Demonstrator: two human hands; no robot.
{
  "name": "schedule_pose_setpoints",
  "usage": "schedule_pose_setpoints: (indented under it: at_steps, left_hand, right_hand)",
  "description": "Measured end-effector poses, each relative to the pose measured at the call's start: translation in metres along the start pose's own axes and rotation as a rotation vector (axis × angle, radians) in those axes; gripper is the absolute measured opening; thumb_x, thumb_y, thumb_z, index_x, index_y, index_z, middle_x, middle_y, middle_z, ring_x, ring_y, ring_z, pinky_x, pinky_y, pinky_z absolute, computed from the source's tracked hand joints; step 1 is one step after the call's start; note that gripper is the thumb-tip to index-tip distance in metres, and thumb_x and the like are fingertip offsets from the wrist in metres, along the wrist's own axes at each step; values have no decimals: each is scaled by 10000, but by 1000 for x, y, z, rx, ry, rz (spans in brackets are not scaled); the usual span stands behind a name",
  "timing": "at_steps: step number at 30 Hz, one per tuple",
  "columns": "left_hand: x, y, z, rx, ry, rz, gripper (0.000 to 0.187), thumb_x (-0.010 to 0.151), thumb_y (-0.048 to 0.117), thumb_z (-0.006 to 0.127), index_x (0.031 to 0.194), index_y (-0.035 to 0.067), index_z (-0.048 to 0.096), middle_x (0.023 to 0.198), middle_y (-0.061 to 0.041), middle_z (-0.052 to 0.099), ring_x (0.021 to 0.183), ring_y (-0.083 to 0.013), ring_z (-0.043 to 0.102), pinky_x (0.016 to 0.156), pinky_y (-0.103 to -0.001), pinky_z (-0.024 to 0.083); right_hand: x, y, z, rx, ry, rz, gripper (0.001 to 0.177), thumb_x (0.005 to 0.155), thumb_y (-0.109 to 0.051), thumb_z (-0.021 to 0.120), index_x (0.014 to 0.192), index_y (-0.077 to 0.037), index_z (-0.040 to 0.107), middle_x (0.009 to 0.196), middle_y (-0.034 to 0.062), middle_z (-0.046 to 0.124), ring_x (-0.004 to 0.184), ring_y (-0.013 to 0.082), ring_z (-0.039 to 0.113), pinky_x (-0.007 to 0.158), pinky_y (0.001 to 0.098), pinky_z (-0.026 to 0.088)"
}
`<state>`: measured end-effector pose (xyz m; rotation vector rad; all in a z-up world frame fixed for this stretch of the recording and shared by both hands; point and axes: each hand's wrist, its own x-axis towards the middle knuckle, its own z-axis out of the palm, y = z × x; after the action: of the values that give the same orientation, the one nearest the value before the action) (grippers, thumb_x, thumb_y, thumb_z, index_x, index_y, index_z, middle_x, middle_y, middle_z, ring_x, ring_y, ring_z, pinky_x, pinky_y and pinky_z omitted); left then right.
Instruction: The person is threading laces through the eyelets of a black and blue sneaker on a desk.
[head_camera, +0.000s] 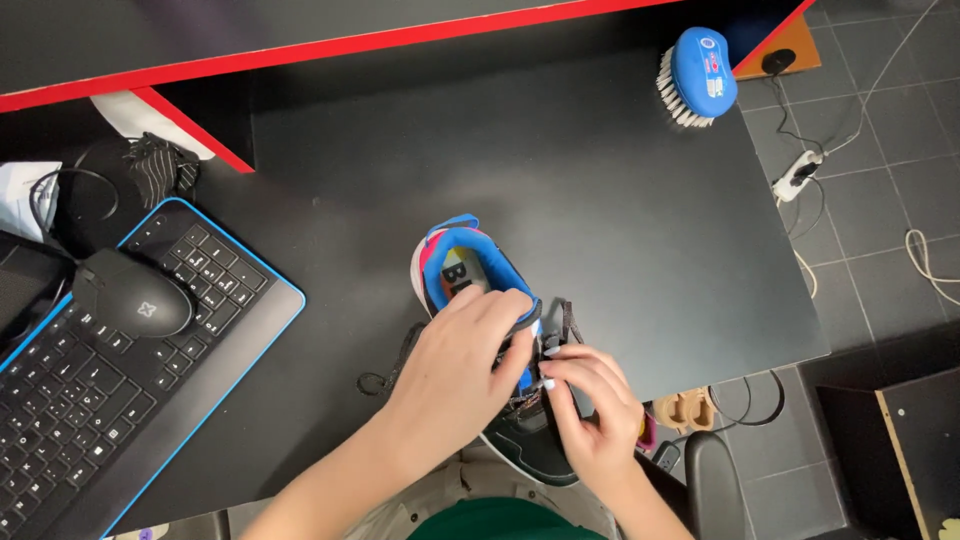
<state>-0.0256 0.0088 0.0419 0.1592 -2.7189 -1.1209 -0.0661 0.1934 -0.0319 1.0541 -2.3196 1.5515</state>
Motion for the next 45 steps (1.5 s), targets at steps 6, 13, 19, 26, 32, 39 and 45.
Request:
schedule_pose_setpoints:
  at_steps: [6, 13, 19, 26, 32, 39, 45]
  left_hand:
    - [-7, -8, -18, 8, 22, 81, 178, 1004, 220, 649, 1109, 80, 621, 985, -36, 739, 875, -238, 697, 1028, -428, 433]
    - [-19, -4, -30, -134, -130, 105, 333, 960, 87, 617, 1284, 85, 540, 1248, -63, 633, 1199, -263, 614, 1239, -512, 296]
    - [-27, -13, -19, 12, -94, 260, 358, 881, 26, 639, 1218, 133, 583, 1259, -125, 516, 1262, -329, 542, 1251, -655, 229]
    - [-27, -18, -19, -22, -81, 264, 194, 1001, 109, 630, 1192, 125, 600, 1284, -119, 543, 1324, -331, 535, 1251, -644, 234]
    - [-27, -20, -18, -63, -86, 268, 236, 953, 36, 606, 1178, 105, 598, 1270, -137, 540, 1320, -340, 528, 1249, -657, 226]
    - [-33, -17, -5, -73, -16, 244, 95, 957, 39, 627, 995, 100, 564, 1268, -157, 564, 1415, -395, 500, 1242, -688, 218]
    - [-46, -15, 12, 299, 226, 264, 84, 982, 164, 672, 1039, 125, 625, 1354, -143, 589, 1402, -401, 511, 1153, -701, 364]
  right_hand:
    - [10, 4, -14, 46, -64, -39, 115, 970, -18, 642, 1020, -8, 745, 996, 123, 761, 994, 326, 755, 946, 406, 621]
    - [22, 9, -31, -136, -171, -221, 210, 1004, -36, 628, 1181, -59, 739, 1002, 86, 692, 939, 265, 698, 945, 428, 604]
    - [25, 6, -30, -236, -191, -311, 188, 1022, -88, 599, 1126, -80, 756, 981, 84, 679, 906, 260, 672, 906, 444, 589]
    - [30, 4, -28, -316, -154, -435, 199, 1035, -86, 588, 1128, -121, 760, 978, 65, 658, 849, 245, 655, 843, 434, 546]
    - [29, -2, -21, -244, -137, -404, 198, 1018, -35, 612, 1133, -81, 766, 1024, 108, 654, 889, 263, 660, 805, 429, 569]
    - [28, -15, -16, -126, -88, -250, 112, 955, -72, 667, 893, -59, 759, 939, 70, 762, 869, 245, 723, 875, 402, 579]
    - [19, -12, -13, -47, -177, -49, 103, 981, -96, 666, 989, -108, 768, 1030, 67, 662, 952, 246, 655, 890, 370, 555]
